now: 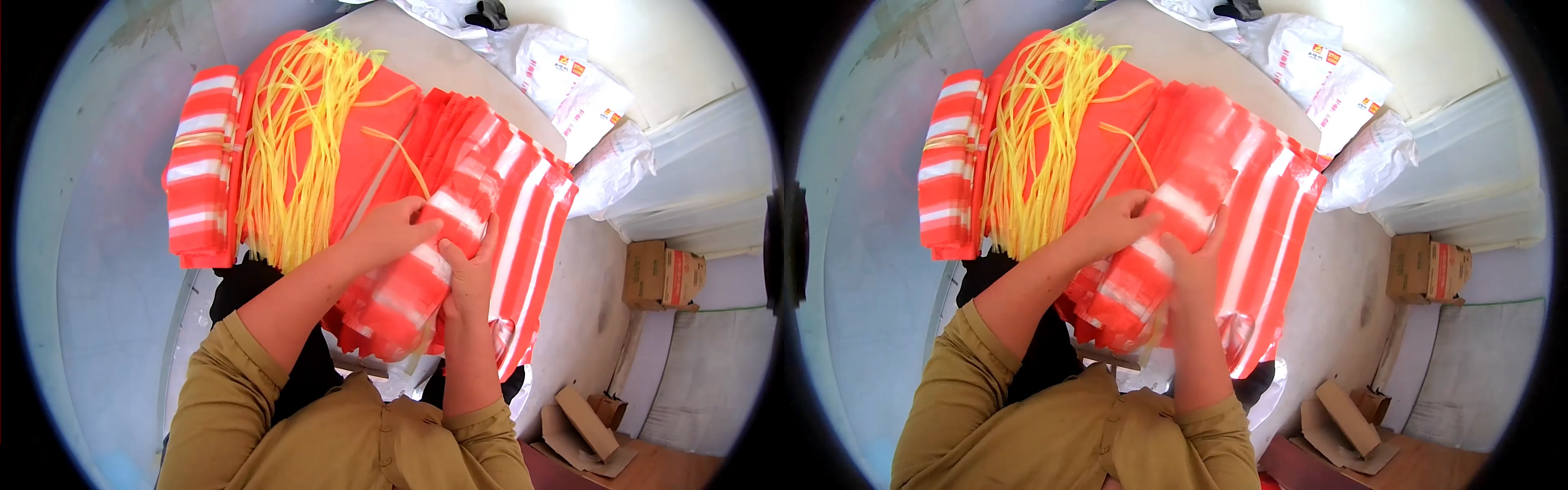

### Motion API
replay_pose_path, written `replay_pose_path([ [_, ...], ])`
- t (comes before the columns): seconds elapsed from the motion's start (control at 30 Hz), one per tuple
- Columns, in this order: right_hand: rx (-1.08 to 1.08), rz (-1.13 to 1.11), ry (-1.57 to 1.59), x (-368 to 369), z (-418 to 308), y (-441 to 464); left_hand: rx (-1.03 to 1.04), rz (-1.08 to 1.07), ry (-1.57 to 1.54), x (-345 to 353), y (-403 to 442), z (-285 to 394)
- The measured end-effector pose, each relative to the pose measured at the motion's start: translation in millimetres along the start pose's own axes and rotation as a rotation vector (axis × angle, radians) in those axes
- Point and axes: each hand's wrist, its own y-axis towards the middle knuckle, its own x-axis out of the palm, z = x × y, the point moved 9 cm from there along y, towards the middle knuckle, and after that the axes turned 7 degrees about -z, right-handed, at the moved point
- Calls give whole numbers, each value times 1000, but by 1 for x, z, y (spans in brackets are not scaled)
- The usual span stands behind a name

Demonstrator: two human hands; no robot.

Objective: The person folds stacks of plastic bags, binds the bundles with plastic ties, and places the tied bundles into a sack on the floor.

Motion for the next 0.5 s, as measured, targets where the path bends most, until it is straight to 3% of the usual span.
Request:
replay_pose_path([
  [0.1, 2, 2, -38, 7, -5, 0, -9, -44, -84, 5, -3, 1],
  [0.3, 9, -61, -461, -27, 0, 1, -40, -47, -375, 6, 3, -9],
  [0.4, -155, -2, -828, -34, -7, -5, -74, -44, -307, 5, 0, -2],
  [0.5, -40, 48, -1091, -30, -12, -8, -55, -70, -264, 8, 2, -1],
])
